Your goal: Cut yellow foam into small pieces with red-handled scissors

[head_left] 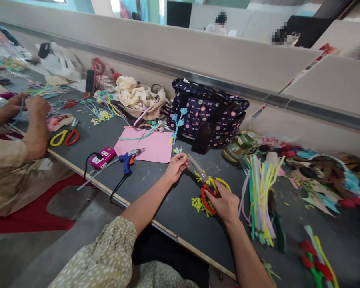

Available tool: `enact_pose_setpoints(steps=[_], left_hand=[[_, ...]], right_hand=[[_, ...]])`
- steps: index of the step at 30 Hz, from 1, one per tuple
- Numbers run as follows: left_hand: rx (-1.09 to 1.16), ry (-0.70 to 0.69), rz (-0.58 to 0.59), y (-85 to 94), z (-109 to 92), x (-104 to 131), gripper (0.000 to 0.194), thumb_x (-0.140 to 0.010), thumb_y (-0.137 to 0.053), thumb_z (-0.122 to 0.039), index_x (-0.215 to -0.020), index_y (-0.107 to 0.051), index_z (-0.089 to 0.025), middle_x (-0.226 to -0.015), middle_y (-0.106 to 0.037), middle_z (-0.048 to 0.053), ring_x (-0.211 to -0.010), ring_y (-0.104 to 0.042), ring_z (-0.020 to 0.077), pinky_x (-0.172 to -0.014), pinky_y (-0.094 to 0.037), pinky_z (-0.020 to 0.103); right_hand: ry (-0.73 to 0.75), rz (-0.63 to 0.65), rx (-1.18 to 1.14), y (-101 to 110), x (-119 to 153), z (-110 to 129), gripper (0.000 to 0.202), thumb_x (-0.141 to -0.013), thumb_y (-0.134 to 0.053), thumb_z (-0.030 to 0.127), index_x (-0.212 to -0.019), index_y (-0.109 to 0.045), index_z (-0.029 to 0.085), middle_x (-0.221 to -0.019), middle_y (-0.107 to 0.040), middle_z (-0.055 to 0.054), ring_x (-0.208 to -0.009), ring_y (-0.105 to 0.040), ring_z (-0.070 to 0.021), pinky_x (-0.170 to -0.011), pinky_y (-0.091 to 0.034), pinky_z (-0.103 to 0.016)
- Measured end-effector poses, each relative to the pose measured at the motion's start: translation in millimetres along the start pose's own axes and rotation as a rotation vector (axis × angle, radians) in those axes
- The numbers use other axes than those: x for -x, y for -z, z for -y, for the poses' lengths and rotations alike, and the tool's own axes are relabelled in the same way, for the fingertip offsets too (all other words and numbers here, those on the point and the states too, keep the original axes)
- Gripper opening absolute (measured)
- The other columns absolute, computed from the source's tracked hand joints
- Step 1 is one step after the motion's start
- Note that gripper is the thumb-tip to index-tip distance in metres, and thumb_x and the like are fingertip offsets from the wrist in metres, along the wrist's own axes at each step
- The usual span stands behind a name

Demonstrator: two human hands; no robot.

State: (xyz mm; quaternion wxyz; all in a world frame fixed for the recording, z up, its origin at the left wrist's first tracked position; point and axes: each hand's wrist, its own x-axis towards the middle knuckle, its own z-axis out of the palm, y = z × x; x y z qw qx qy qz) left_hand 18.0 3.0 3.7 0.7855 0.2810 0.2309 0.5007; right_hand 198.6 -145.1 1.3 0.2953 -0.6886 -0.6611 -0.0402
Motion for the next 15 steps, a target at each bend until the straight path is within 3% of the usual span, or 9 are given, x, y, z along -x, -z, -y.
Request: enact_pose_setpoints(steps=[15], left_hand=[[-0.037, 0.029, 0.007, 0.5, 0.8, 1.0, 0.024, -0.065, -0.075, -0.023, -0.079, -0.057, -0.014, -0.063, -0.058, -0.001, -0.053, -0.054, 0.0074, -0.059, -0.047, 0.021]], right_hand=[[0.047, 0.010, -0.023, -1.6, 0.5, -3.8, 0.047, -0.080, -0.058, 0.050, -0.113, -0.062, 0.017, -0.092, -0.071, -0.005, -0.075, -0.066, -0.0157, -0.070, -0.051, -0.026]])
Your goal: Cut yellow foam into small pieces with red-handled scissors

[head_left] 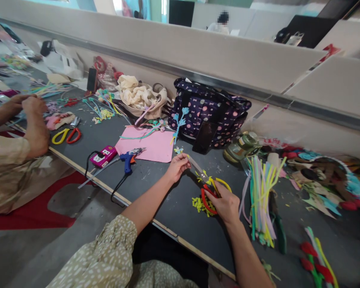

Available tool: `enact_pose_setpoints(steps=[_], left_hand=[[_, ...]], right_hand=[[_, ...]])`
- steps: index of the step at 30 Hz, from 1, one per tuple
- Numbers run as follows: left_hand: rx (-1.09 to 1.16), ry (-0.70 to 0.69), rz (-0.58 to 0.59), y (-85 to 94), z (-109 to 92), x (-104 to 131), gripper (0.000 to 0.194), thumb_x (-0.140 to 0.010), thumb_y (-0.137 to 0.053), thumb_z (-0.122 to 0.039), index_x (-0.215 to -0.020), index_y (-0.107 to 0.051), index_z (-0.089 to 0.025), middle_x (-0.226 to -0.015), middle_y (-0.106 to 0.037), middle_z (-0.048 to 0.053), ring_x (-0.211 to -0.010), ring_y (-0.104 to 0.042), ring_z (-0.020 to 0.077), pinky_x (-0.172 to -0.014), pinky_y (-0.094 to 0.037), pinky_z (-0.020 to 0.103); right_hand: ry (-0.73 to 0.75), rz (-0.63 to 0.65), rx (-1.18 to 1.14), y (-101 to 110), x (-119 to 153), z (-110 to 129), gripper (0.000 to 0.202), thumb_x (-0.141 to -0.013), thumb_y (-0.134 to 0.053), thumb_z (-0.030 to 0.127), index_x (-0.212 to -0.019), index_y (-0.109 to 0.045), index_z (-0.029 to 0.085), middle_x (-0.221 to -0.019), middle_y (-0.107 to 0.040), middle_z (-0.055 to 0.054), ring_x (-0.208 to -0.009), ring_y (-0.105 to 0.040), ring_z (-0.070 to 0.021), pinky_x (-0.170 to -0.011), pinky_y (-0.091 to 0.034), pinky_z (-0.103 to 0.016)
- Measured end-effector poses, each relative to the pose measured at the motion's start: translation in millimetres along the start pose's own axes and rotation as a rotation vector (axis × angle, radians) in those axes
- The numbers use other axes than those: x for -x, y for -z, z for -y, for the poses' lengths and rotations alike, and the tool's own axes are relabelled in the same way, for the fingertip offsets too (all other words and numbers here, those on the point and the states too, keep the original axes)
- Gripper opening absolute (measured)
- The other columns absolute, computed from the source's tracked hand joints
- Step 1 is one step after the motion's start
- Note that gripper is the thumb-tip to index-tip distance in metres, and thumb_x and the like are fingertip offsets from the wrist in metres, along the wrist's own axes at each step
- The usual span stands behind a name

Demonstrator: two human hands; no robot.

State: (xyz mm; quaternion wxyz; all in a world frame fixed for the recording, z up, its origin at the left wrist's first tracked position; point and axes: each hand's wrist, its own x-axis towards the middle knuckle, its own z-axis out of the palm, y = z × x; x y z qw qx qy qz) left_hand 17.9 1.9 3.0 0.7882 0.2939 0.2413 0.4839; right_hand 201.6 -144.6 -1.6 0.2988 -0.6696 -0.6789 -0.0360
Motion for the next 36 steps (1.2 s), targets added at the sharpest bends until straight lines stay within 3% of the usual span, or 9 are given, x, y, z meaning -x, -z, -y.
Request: enact_pose_setpoints(steps=[14, 25, 36], left_hand=[[-0.045, -0.008, 0.001, -0.2, -2.3, 0.7, 0.026, -0.064, -0.076, -0.025, -0.077, -0.056, -0.014, -0.063, -0.058, -0.001, -0.053, -0.054, 0.0074, -0.059, -0.047, 0.022], [-0.046, 0.000, -0.003, 2.0, -3.5, -0.3, 0.026, -0.064, -0.077, -0.026, -0.075, -0.057, -0.013, -0.063, -0.057, -0.001, -0.053, -0.053, 0.0073, -0.061, -0.048, 0.023], [-0.016, 0.018, -0.025, 5.6, -5.4, -1.0, 0.028, -0.063, -0.078, -0.026, -0.076, -0.056, -0.013, -0.065, -0.059, 0.000, -0.058, -0.058, 0.0094, -0.063, -0.051, 0.024]], right_hand=[[0.018, -0.027, 0.003, -3.8, 2.0, -2.6, 0.047, -0.080, -0.058, 0.052, -0.112, -0.064, 0.017, -0.098, -0.071, -0.007, -0.084, -0.067, -0.0187, -0.076, -0.052, -0.028], [-0.049, 0.039, -0.042, -3.0, 1.7, -1.4, 0.049, -0.080, -0.055, 0.056, -0.112, -0.065, 0.019, -0.102, -0.070, -0.007, -0.087, -0.068, -0.0200, -0.075, -0.054, -0.030], [-0.076, 0.045, 0.001, -9.9, 1.1, -2.8, 0.052, -0.080, -0.051, 0.059, -0.110, -0.066, 0.020, -0.096, -0.072, -0.005, -0.075, -0.068, -0.0176, -0.063, -0.051, -0.026]])
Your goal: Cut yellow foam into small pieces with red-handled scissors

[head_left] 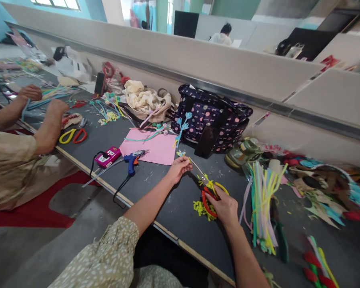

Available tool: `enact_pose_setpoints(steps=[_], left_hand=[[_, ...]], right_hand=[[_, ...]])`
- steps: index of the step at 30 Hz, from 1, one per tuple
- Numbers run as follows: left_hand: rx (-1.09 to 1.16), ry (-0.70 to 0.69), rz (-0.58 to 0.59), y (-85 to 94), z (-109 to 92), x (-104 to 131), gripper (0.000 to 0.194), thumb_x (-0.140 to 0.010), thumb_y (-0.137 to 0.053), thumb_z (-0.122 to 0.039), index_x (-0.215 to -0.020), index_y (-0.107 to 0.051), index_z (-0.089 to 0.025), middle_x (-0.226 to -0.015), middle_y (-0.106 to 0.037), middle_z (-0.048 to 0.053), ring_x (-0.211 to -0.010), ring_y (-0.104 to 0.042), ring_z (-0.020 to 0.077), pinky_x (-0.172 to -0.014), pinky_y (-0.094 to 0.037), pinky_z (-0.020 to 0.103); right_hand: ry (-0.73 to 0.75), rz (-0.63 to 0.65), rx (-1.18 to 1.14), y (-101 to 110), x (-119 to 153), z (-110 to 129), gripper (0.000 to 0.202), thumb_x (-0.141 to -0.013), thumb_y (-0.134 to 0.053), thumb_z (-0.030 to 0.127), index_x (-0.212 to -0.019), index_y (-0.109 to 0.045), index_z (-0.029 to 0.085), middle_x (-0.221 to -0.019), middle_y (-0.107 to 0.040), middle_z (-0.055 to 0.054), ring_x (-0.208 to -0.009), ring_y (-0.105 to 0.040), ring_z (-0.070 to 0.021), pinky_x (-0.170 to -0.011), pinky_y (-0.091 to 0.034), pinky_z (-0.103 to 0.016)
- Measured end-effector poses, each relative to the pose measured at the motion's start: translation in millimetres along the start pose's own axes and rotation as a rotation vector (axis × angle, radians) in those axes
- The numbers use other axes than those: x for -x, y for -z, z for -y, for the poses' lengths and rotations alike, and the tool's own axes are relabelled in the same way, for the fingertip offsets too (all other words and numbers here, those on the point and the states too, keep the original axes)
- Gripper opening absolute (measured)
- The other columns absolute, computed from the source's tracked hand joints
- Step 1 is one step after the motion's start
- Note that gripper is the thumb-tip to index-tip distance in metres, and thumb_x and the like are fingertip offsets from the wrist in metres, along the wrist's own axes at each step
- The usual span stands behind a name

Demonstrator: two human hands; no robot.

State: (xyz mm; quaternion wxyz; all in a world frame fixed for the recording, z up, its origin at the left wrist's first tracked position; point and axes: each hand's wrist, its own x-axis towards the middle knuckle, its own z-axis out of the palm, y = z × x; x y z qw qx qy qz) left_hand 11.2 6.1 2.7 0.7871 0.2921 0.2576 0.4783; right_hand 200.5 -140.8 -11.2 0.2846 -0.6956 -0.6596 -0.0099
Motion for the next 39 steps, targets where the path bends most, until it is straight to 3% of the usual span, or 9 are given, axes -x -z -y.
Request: enact_pose_setpoints(steps=[10, 13, 29, 39], left_hand=[[-0.032, -0.062, -0.051, -2.9, -1.3, 0.7, 0.032, -0.065, -0.077, -0.036, -0.075, -0.059, -0.012, -0.068, -0.061, 0.002, -0.056, -0.056, 0.0085, -0.061, -0.052, 0.026], [-0.048, -0.088, -0.077, -3.4, -0.7, 1.0, 0.037, -0.059, -0.081, -0.033, -0.082, -0.061, -0.012, -0.067, -0.060, -0.001, -0.056, -0.056, 0.0082, -0.062, -0.052, 0.026], [-0.069, 0.004, -0.082, -0.1, 0.0, -1.1, 0.036, -0.055, -0.083, -0.026, -0.081, -0.063, -0.011, -0.067, -0.063, 0.000, -0.053, -0.057, 0.0071, -0.062, -0.052, 0.025], [-0.070, 0.018, -0.064, 1.5, 0.5, -1.6, 0.035, -0.057, -0.082, -0.024, -0.082, -0.063, -0.010, -0.068, -0.064, 0.001, -0.053, -0.057, 0.0068, -0.062, -0.052, 0.024]], right_hand=[[0.022, -0.021, 0.107, -0.4, -2.0, -1.5, 0.051, -0.081, -0.051, 0.059, -0.113, -0.063, 0.022, -0.095, -0.072, -0.005, -0.076, -0.068, -0.0189, -0.063, -0.049, -0.027], [0.035, -0.029, 0.134, -0.5, -1.3, -0.6, 0.051, -0.081, -0.050, 0.059, -0.113, -0.063, 0.022, -0.094, -0.072, -0.005, -0.075, -0.068, -0.0192, -0.061, -0.049, -0.027], [0.052, 0.017, 0.200, 3.9, -2.8, 1.7, 0.051, -0.079, -0.052, 0.056, -0.115, -0.061, 0.022, -0.092, -0.072, -0.005, -0.076, -0.068, -0.0186, -0.061, -0.048, -0.026], [0.022, 0.026, 0.163, 2.6, -2.4, -2.8, 0.045, -0.083, -0.048, 0.055, -0.113, -0.061, 0.024, -0.092, -0.072, -0.003, -0.075, -0.068, -0.0181, -0.058, -0.045, -0.026]])
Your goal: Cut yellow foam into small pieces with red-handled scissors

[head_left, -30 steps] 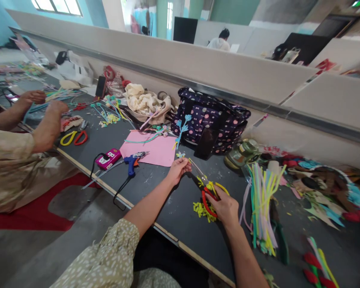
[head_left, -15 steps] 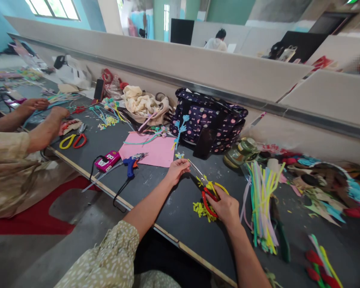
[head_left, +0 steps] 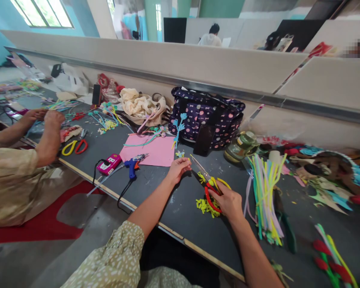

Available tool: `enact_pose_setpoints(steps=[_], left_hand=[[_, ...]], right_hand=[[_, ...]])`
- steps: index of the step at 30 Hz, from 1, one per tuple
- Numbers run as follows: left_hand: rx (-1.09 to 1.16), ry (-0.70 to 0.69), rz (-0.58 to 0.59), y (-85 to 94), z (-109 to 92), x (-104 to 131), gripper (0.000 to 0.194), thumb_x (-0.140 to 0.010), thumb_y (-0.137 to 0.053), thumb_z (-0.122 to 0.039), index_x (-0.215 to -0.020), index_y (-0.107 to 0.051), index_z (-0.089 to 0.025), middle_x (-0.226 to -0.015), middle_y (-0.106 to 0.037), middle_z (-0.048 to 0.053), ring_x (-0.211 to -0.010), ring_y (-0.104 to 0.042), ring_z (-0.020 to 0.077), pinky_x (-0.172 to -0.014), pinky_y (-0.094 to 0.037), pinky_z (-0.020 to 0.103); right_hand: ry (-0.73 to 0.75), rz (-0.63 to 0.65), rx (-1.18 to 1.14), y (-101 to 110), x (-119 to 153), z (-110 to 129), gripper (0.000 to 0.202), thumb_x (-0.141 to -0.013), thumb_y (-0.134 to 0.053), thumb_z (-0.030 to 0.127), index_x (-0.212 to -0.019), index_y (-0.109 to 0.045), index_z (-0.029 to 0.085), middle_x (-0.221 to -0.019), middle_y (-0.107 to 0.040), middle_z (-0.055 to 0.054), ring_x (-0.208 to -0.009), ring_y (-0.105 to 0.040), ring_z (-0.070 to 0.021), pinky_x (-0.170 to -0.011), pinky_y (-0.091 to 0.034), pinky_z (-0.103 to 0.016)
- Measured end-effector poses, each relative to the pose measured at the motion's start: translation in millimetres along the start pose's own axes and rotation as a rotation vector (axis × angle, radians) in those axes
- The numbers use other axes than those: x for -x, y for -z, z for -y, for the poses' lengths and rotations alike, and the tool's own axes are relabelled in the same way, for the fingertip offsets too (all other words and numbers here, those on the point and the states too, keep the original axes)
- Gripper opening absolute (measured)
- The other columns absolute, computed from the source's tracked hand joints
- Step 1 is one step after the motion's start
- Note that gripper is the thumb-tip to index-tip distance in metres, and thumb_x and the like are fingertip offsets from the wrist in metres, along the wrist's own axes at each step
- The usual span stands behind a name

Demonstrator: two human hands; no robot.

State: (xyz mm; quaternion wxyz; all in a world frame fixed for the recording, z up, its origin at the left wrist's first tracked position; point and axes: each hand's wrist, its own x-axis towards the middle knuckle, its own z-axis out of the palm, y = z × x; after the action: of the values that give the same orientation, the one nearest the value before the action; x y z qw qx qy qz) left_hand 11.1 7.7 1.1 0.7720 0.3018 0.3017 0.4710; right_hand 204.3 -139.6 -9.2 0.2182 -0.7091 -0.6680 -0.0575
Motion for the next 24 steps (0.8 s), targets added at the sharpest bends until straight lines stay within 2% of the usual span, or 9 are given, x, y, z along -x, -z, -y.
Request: enact_pose_setpoints(steps=[4, 7, 12, 16, 24], left_hand=[[0.017, -0.009, -0.015, 0.4, -1.5, -0.4, 0.033, -0.058, -0.082, -0.025, -0.081, -0.063, -0.011, -0.070, -0.065, 0.001, -0.055, -0.058, 0.0069, -0.063, -0.051, 0.023], [0.025, -0.023, -0.015, 0.9, -1.8, -0.6, 0.034, -0.057, -0.082, -0.025, -0.081, -0.063, -0.012, -0.072, -0.065, 0.001, -0.057, -0.059, 0.0073, -0.064, -0.051, 0.022], [0.020, -0.025, 0.000, 0.9, -1.0, -0.2, 0.035, -0.056, -0.083, -0.027, -0.080, -0.062, -0.012, -0.070, -0.064, 0.000, -0.056, -0.058, 0.0067, -0.064, -0.051, 0.023], [0.029, -0.033, 0.018, 2.3, 0.8, -1.5, 0.036, -0.057, -0.083, -0.028, -0.081, -0.061, -0.011, -0.063, -0.060, -0.002, -0.052, -0.055, 0.0061, -0.062, -0.050, 0.022], [0.012, -0.040, 0.050, 3.6, 2.0, -1.7, 0.036, -0.058, -0.082, -0.027, -0.082, -0.061, -0.012, -0.060, -0.059, -0.002, -0.051, -0.054, 0.0068, -0.060, -0.048, 0.022]], right_hand=[[-0.034, 0.061, 0.030, 7.8, -5.2, 9.3, 0.055, -0.077, -0.053, 0.060, -0.116, -0.056, 0.022, -0.090, -0.070, -0.004, -0.074, -0.067, -0.0197, -0.056, -0.046, -0.028], [-0.014, 0.078, 0.019, 13.6, -7.8, 14.5, 0.062, -0.075, -0.054, 0.063, -0.116, -0.052, 0.018, -0.099, -0.067, -0.007, -0.083, -0.066, -0.0213, -0.059, -0.047, -0.028], [-0.005, 0.057, -0.011, 15.2, -6.9, 12.8, 0.055, -0.077, -0.056, 0.055, -0.118, -0.052, 0.019, -0.096, -0.068, -0.006, -0.083, -0.066, -0.0201, -0.065, -0.049, -0.029], [0.039, 0.003, -0.024, 11.7, -4.2, 9.6, 0.048, -0.079, -0.056, 0.049, -0.118, -0.055, 0.020, -0.105, -0.068, -0.006, -0.090, -0.065, -0.0203, -0.072, -0.050, -0.030], [0.059, -0.015, -0.069, 7.5, -1.2, 6.8, 0.048, -0.081, -0.055, 0.049, -0.118, -0.058, 0.019, -0.101, -0.069, -0.006, -0.088, -0.066, -0.0189, -0.072, -0.050, -0.028]])
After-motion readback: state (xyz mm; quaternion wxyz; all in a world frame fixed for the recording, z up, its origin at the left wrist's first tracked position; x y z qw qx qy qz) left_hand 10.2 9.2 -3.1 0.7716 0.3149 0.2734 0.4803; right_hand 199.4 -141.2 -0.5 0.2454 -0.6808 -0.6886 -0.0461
